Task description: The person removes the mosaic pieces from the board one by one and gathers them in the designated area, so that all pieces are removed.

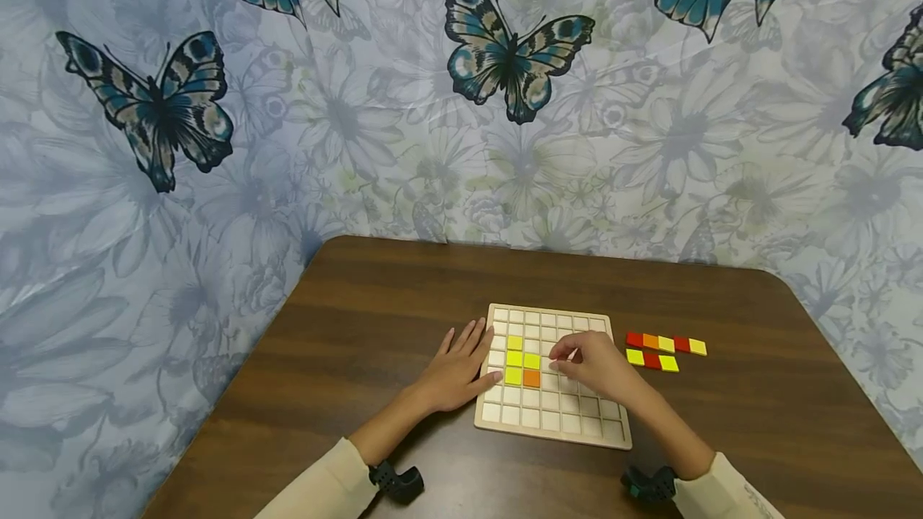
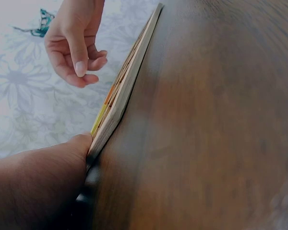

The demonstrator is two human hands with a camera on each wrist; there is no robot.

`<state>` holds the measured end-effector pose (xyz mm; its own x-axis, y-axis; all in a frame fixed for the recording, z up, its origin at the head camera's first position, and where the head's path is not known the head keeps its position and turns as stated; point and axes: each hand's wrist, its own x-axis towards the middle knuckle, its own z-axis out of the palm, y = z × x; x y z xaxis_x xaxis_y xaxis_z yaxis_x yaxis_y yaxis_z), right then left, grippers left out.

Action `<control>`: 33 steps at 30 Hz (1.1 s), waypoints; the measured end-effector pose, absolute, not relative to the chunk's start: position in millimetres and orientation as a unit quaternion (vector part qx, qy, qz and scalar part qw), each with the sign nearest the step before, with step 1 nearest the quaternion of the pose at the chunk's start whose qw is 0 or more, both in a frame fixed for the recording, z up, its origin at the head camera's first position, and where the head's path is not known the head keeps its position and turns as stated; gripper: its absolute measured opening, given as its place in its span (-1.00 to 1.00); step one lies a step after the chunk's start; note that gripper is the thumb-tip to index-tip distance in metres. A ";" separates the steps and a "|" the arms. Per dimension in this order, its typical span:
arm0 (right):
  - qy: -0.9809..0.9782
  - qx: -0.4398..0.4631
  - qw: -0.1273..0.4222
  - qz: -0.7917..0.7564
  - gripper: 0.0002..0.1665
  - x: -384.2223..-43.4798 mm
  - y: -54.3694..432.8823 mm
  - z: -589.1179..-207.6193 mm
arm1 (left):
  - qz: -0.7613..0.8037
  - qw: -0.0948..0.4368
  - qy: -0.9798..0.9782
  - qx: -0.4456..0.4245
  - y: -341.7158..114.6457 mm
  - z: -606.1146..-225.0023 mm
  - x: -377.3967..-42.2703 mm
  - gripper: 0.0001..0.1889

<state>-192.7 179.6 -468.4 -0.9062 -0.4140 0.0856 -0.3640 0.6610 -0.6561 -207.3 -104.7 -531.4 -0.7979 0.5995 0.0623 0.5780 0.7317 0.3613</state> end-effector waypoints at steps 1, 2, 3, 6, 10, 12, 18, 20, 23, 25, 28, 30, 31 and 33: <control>0.911 -0.215 0.035 -0.351 -0.95 -193.2 178.9 -468.7 | 0.180 0.030 0.931 0.316 -104.2 -531.0 -207.5 -0.15; 0.912 -0.215 0.034 -0.349 -0.95 -194.0 178.2 -469.0 | 0.177 0.033 0.932 0.314 -103.6 -530.8 -207.9 -0.15; 0.912 -0.216 0.034 -0.346 -0.95 -194.8 177.6 -469.5 | 0.175 0.033 0.933 0.314 -103.4 -531.0 -208.3 -0.15; 0.913 -0.216 0.041 -0.344 -0.97 -196.6 173.3 -471.2 | 0.175 0.034 0.934 0.309 -104.5 -534.9 -207.3 -0.14; 0.912 -0.216 0.049 -0.345 -0.96 -199.0 166.9 -471.2 | 0.175 0.029 0.935 0.308 -105.9 -540.2 -208.1 -0.13; 0.912 -0.220 0.048 -0.343 -0.96 -200.5 164.6 -470.7 | 0.172 0.027 0.936 0.307 -105.8 -540.6 -208.2 -0.12; 0.913 -0.221 0.046 -0.340 -0.95 -205.2 161.8 -472.6 | 0.169 0.026 0.937 0.305 -104.5 -539.9 -208.6 -0.12; 0.913 -0.218 0.049 -0.342 -0.94 -206.3 161.4 -473.8 | 0.170 0.026 0.936 0.306 -104.4 -539.7 -208.7 -0.12; 0.913 -0.213 0.053 -0.345 -0.92 -207.5 161.3 -474.7 | 0.171 0.025 0.936 0.308 -104.3 -539.3 -208.7 -0.12; 0.912 -0.211 0.058 -0.346 -0.92 -208.5 161.3 -475.2 | 0.170 0.025 0.936 0.308 -104.4 -539.2 -208.8 -0.13; 0.912 -0.215 0.065 -0.343 -0.92 -209.3 161.3 -475.9 | 0.166 0.024 0.937 0.305 -104.5 -539.3 -209.3 -0.13; 0.912 -0.218 0.073 -0.340 -0.92 -209.6 161.1 -476.6 | 0.164 0.027 0.938 0.304 -104.6 -539.0 -209.3 -0.13; 0.911 -0.220 0.078 -0.341 -0.92 -209.4 160.9 -476.8 | 0.163 0.027 0.938 0.303 -104.6 -538.8 -209.2 -0.13; 0.910 -0.221 0.086 -0.341 -0.90 -209.0 160.6 -477.5 | 0.171 0.028 0.937 0.304 -104.4 -537.6 -208.5 -0.13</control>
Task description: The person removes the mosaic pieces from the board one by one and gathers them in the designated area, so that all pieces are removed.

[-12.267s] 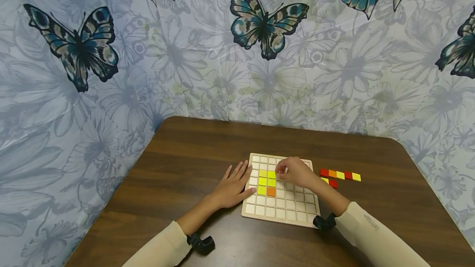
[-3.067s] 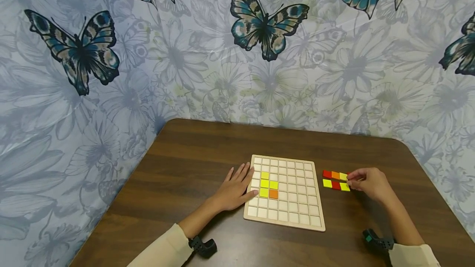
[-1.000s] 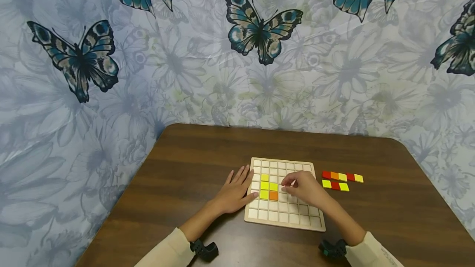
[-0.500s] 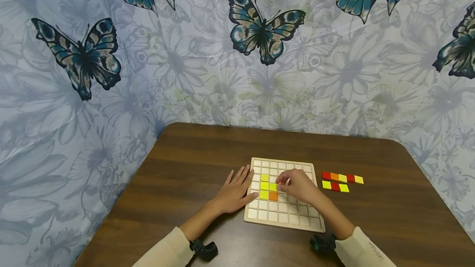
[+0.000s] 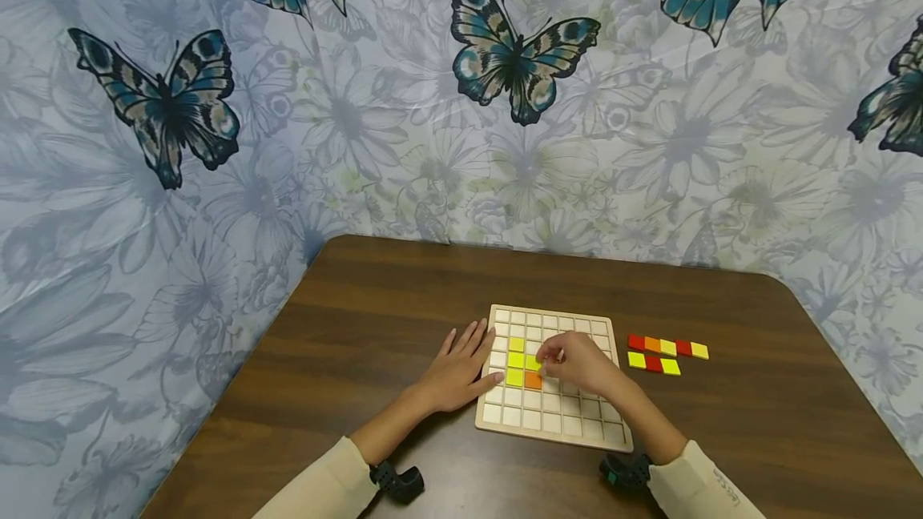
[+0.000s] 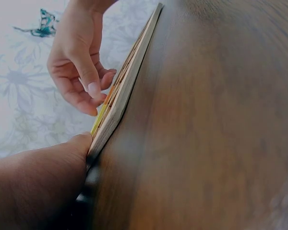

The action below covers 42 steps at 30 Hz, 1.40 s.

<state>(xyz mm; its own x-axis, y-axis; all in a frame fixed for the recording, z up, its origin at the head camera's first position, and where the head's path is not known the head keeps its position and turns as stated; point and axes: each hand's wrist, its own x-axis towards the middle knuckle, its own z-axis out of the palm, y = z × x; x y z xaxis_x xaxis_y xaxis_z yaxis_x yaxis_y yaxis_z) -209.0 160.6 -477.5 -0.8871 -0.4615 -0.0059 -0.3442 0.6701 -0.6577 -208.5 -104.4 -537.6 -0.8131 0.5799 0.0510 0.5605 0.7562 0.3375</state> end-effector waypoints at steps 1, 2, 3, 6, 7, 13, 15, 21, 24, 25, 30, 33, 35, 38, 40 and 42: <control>0.909 -0.222 0.089 -0.342 -0.89 -208.8 160.3 -477.7 | 0.175 0.029 0.936 0.305 -104.5 -536.9 -208.0 -0.14; 0.908 -0.221 0.092 -0.343 -0.88 -209.0 159.8 -477.9 | 0.175 0.030 0.936 0.305 -104.6 -536.4 -207.7 -0.14; 0.908 -0.221 0.094 -0.344 -0.87 -209.2 159.4 -478.0 | 0.175 0.030 0.936 0.304 -104.5 -536.1 -207.5 -0.14; 0.906 -0.221 0.093 -0.348 -0.86 -210.4 157.8 -478.0 | 0.176 0.027 0.936 0.304 -104.5 -536.5 -207.5 -0.14; 0.906 -0.221 0.092 -0.350 -0.86 -210.8 157.2 -478.1 | 0.173 0.026 0.937 0.303 -104.6 -536.9 -207.6 -0.13; 0.903 -0.220 0.094 -0.356 -0.84 -212.2 155.0 -478.8 | 0.179 0.027 0.934 0.308 -104.2 -533.7 -207.3 -0.14; 0.903 -0.218 0.096 -0.357 -0.83 -212.1 155.0 -478.6 | 0.183 0.029 0.933 0.310 -103.8 -531.8 -206.6 -0.14; 0.903 -0.216 0.098 -0.357 -0.83 -211.9 154.4 -478.1 | 0.172 0.034 0.937 0.303 -104.0 -534.3 -207.6 -0.13; 0.903 -0.221 0.094 -0.356 -0.84 -211.7 154.2 -478.4 | 0.174 0.034 0.936 0.303 -104.0 -533.5 -207.2 -0.13; 0.904 -0.222 0.092 -0.355 -0.84 -211.6 154.2 -478.6 | 0.177 0.034 0.935 0.305 -104.1 -532.8 -207.0 -0.14; 0.908 -0.209 0.078 -0.353 -0.87 -211.2 154.8 -479.4 | 0.178 0.036 0.934 0.308 -103.6 -530.3 -206.5 -0.15; 0.911 -0.194 0.069 -0.357 -0.90 -211.8 154.6 -478.9 | 0.170 0.040 0.937 0.304 -103.1 -529.1 -206.3 -0.15; 0.909 -0.190 0.068 -0.365 -0.90 -211.8 154.6 -478.2 | 0.169 0.042 0.938 0.300 -102.9 -527.3 -205.6 -0.15; 0.902 -0.194 0.070 -0.378 -0.90 -211.7 155.3 -478.5 | 0.165 0.044 0.940 0.297 -102.8 -527.0 -205.1 -0.14; 0.900 -0.195 0.067 -0.385 -0.89 -211.5 155.6 -478.9 | 0.161 0.045 0.940 0.297 -102.9 -527.3 -205.3 -0.14; 0.899 -0.196 0.063 -0.387 -0.88 -211.3 155.5 -479.5 | 0.164 0.042 0.939 0.298 -103.0 -527.6 -205.2 -0.14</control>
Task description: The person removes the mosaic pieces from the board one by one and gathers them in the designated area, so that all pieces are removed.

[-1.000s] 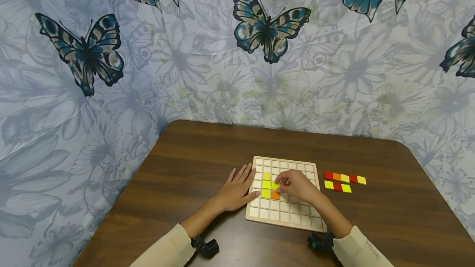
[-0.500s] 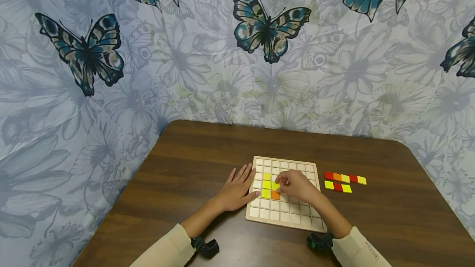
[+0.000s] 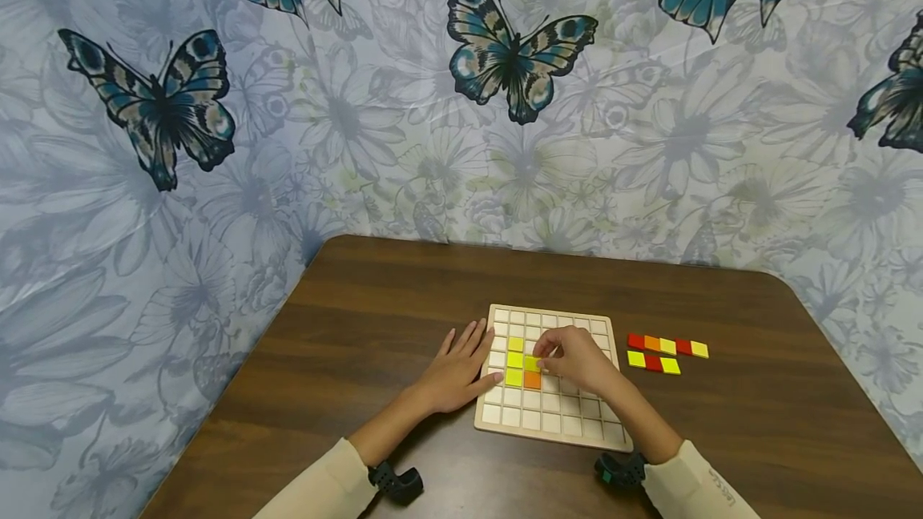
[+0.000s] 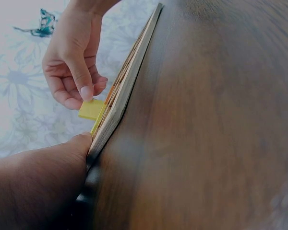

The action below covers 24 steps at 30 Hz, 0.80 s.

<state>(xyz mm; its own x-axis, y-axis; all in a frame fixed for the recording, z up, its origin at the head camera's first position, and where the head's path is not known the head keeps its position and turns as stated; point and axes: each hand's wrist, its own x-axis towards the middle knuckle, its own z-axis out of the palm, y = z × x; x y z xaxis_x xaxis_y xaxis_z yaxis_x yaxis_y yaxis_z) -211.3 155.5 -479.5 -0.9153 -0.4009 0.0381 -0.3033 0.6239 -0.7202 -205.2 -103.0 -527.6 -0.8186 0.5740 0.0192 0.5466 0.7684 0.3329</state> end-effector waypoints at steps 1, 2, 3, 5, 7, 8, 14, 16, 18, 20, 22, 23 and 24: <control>0.899 -0.199 0.060 -0.386 -0.88 -211.0 155.2 -479.3 | 0.164 0.041 0.939 0.299 -103.4 -527.9 -205.1 -0.14; 0.899 -0.200 0.057 -0.385 -0.87 -210.7 155.2 -479.1 | 0.166 0.039 0.939 0.299 -103.7 -527.8 -204.8 -0.14; 0.899 -0.203 0.054 -0.385 -0.87 -210.4 155.3 -478.7 | 0.165 0.038 0.939 0.300 -103.9 -527.8 -204.8 -0.14; 0.897 -0.209 0.051 -0.385 -0.88 -210.1 156.4 -477.4 | 0.166 0.037 0.938 0.301 -104.3 -527.4 -204.1 -0.14; 0.894 -0.213 0.051 -0.391 -0.89 -210.2 158.6 -475.6 | 0.162 0.038 0.939 0.300 -104.6 -527.4 -203.9 -0.14; 0.893 -0.209 0.054 -0.395 -0.89 -210.5 159.9 -474.8 | 0.161 0.039 0.940 0.299 -104.6 -527.4 -204.0 -0.14; 0.889 -0.199 0.062 -0.408 -0.89 -214.5 172.0 -468.5 | 0.160 0.041 0.940 0.299 -105.2 -527.6 -203.6 -0.13; 0.891 -0.190 0.061 -0.407 -0.88 -215.6 176.4 -465.3 | 0.161 0.041 0.940 0.299 -105.3 -527.9 -203.5 -0.12; 0.895 -0.178 0.055 -0.406 -0.87 -216.6 180.7 -462.0 | 0.160 0.041 0.940 0.300 -105.2 -528.1 -203.5 -0.12; 0.895 -0.169 0.053 -0.409 -0.88 -217.2 184.7 -459.2 | 0.161 0.039 0.939 0.302 -104.7 -528.7 -204.1 -0.13; 0.894 -0.166 0.052 -0.414 -0.88 -217.8 188.3 -456.7 | 0.162 0.037 0.938 0.305 -104.1 -529.0 -204.8 -0.14; 0.892 -0.166 0.051 -0.417 -0.88 -218.0 189.9 -455.8 | 0.164 0.036 0.937 0.306 -103.8 -529.1 -205.0 -0.14; 0.891 -0.166 0.050 -0.419 -0.88 -218.3 191.4 -454.8 | 0.165 0.036 0.937 0.307 -103.4 -529.2 -205.3 -0.14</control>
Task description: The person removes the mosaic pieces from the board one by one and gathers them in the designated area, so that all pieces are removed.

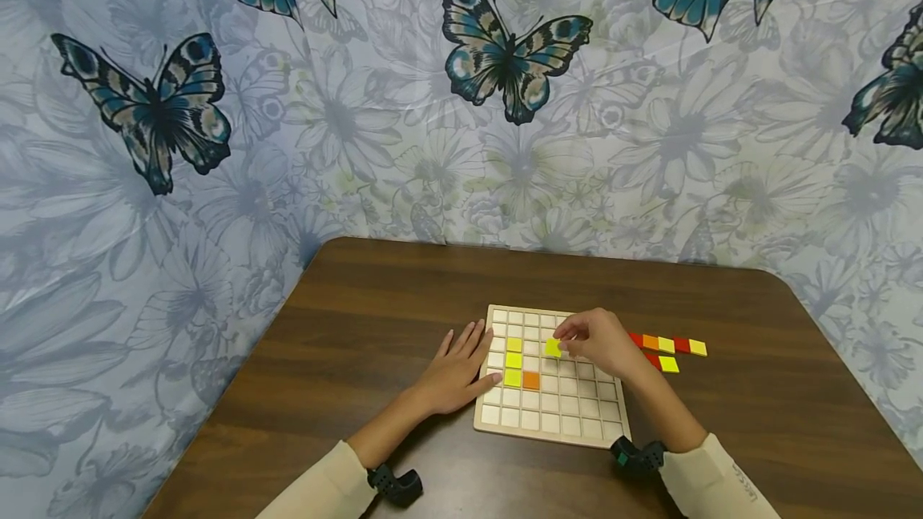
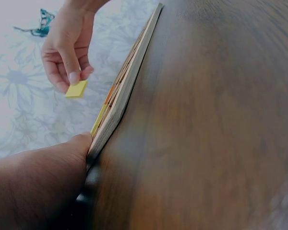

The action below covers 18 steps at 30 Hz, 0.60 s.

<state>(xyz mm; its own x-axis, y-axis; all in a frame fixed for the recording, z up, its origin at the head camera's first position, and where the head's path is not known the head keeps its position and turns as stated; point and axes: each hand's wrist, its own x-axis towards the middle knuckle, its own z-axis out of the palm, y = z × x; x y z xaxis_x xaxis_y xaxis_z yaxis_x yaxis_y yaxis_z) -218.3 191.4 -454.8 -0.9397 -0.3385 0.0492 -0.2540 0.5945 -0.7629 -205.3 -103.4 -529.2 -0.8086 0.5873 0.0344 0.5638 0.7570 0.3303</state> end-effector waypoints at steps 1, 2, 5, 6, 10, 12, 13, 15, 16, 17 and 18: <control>0.891 -0.166 0.050 -0.420 -0.88 -218.2 192.9 -454.1 | 0.165 0.037 0.936 0.308 -103.1 -529.5 -205.5 -0.14; 0.891 -0.166 0.048 -0.421 -0.88 -218.3 194.3 -453.6 | 0.167 0.036 0.936 0.308 -102.9 -529.7 -205.6 -0.14; 0.893 -0.167 0.039 -0.416 -0.88 -218.4 198.3 -452.1 | 0.166 0.039 0.937 0.306 -102.7 -530.0 -205.6 -0.15; 0.895 -0.165 0.037 -0.413 -0.88 -218.1 199.9 -451.6 | 0.167 0.038 0.937 0.306 -102.7 -530.0 -205.6 -0.15; 0.900 -0.155 0.030 -0.406 -0.88 -215.0 208.2 -450.0 | 0.166 0.036 0.936 0.307 -102.9 -529.4 -205.5 -0.15; 0.902 -0.150 0.030 -0.404 -0.89 -212.3 213.7 -448.8 | 0.166 0.036 0.936 0.309 -103.1 -528.8 -205.1 -0.14; 0.903 -0.148 0.028 -0.402 -0.89 -211.0 216.4 -448.0 | 0.163 0.038 0.936 0.308 -103.1 -528.7 -205.1 -0.14; 0.904 -0.147 0.024 -0.400 -0.89 -208.3 222.1 -446.1 | 0.160 0.039 0.937 0.309 -103.0 -529.2 -205.2 -0.15; 0.905 -0.146 0.021 -0.399 -0.88 -207.1 225.1 -445.1 | 0.160 0.039 0.937 0.309 -102.9 -528.9 -205.0 -0.14; 0.905 -0.146 0.018 -0.398 -0.88 -205.8 228.1 -443.9 | 0.161 0.039 0.937 0.309 -102.8 -528.5 -204.9 -0.15; 0.905 -0.147 0.014 -0.399 -0.87 -204.6 231.3 -442.7 | 0.160 0.039 0.937 0.309 -102.6 -528.1 -204.9 -0.14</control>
